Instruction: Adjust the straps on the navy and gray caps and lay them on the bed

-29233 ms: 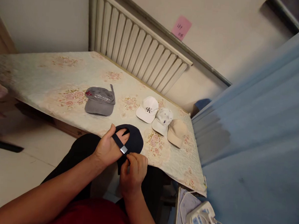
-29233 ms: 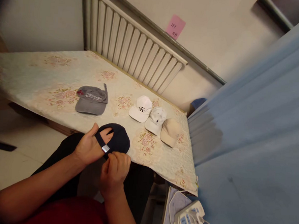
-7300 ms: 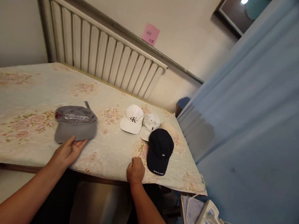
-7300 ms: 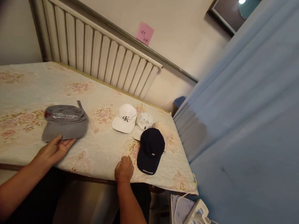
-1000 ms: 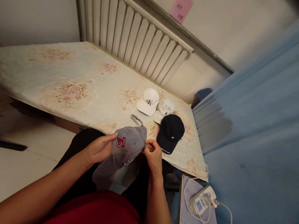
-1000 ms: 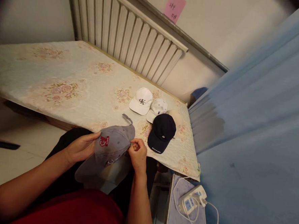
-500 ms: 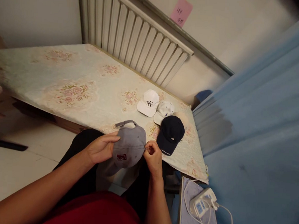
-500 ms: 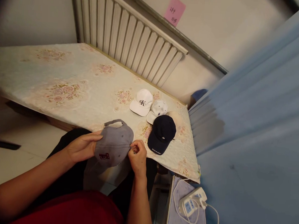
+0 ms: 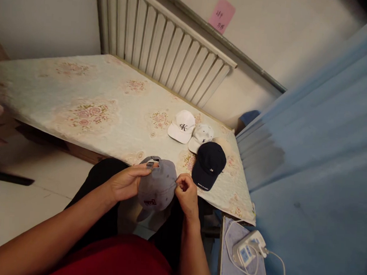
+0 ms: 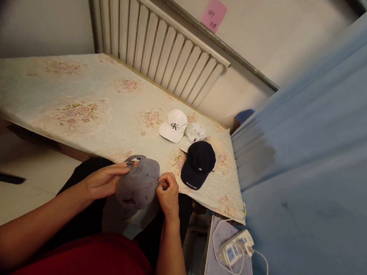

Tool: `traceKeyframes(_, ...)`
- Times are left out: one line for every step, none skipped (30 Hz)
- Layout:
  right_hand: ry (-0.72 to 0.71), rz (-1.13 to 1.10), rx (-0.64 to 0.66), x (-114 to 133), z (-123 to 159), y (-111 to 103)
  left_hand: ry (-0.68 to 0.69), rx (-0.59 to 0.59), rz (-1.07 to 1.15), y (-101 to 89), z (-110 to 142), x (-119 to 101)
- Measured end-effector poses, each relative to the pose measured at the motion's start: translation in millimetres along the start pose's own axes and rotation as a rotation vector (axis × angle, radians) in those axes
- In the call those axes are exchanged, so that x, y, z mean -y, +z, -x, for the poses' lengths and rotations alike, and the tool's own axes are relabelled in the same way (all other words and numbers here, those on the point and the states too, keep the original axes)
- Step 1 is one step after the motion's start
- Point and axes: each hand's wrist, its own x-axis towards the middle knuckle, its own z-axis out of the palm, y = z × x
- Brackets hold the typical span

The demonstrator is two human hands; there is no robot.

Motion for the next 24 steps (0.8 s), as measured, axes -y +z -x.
traceKeyframes(0.000, 0.002, 0.003, -1, 0, 0, 0.006, -0.003, -0.023, -0.3, 0, 0)
traceKeyframes(0.002, 0.004, 0.005, -1, 1, 0, 0.012, -0.008, -0.042, -0.9, -1, 0)
traceKeyframes(0.004, 0.005, 0.008, -2, 1, 0, 0.022, -0.014, -0.055, -1.6, -1, -1)
traceKeyframes(0.008, 0.004, 0.010, -3, 2, 0, 0.032, -0.022, -0.063, -2.3, -2, -1)
traceKeyframes(0.013, 0.002, 0.012, -4, 2, 0, 0.040, -0.031, -0.067, -3.1, -2, -1)
traceKeyframes(0.019, -0.001, 0.015, -4, 3, 0, 0.046, -0.039, -0.070, -3.8, -2, -1)
traceKeyframes(0.026, -0.005, 0.017, -5, 4, 0, 0.049, -0.044, -0.073, -4.3, -1, -2)
traceKeyframes(0.032, -0.008, 0.020, -6, 4, 0, 0.047, -0.045, -0.076, -4.6, -1, -2)
traceKeyframes(0.038, -0.010, 0.025, -7, 5, 0, 0.043, -0.042, -0.081, -4.8, -1, -2)
traceKeyframes(0.043, -0.010, 0.029, -8, 6, 0, 0.037, -0.034, -0.087, -4.7, 0, -2)
traceKeyframes(0.049, -0.007, 0.033, -9, 6, 0, 0.032, -0.021, -0.093, -4.3, 1, -2)
traceKeyframes(0.055, -0.003, 0.034, -9, 7, 0, 0.028, -0.004, -0.101, -3.7, 1, -2)
traceKeyframes(0.061, 0.003, 0.035, -10, 8, 0, 0.025, 0.013, -0.109, -2.9, 1, -2)
traceKeyframes(0.067, 0.008, 0.037, -10, 9, -1, 0.023, 0.033, -0.119, -1.8, 2, -2)
traceKeyframes(0.074, 0.011, 0.038, -10, 10, -1, 0.023, 0.055, -0.130, -0.6, 2, -1)
traceKeyframes(0.080, 0.013, 0.042, -10, 12, -2, 0.024, 0.076, -0.142, 0.7, 2, -1)
traceKeyframes(0.087, 0.012, 0.048, -9, 14, -3, 0.026, 0.093, -0.155, 2.1, 1, 0)
traceKeyframes(0.096, 0.009, 0.061, -9, 16, -4, 0.026, 0.104, -0.167, 3.5, 1, 0)
traceKeyframes(0.110, -0.001, 0.087, -9, 18, -5, 0.027, 0.110, -0.180, 4.9, 1, 1)
traceKeyframes(0.134, -0.024, 0.131, -9, 21, -8, 0.025, 0.109, -0.192, 6.2, 1, 1)
traceKeyframes(0.171, -0.060, 0.191, -10, 23, -10, 0.019, 0.102, -0.207, 7.5, 0, 2)
traceKeyframes(0.219, -0.107, 0.254, -11, 25, -13, 0.009, 0.089, -0.228, 8.8, 0, 2)
traceKeyframes(0.272, -0.153, 0.304, -12, 26, -16, -0.003, 0.075, -0.254, 10.2, 0, 3)
traceKeyframes(0.320, -0.191, 0.328, -14, 27, -19, -0.019, 0.062, -0.286, 11.7, 0, 3)
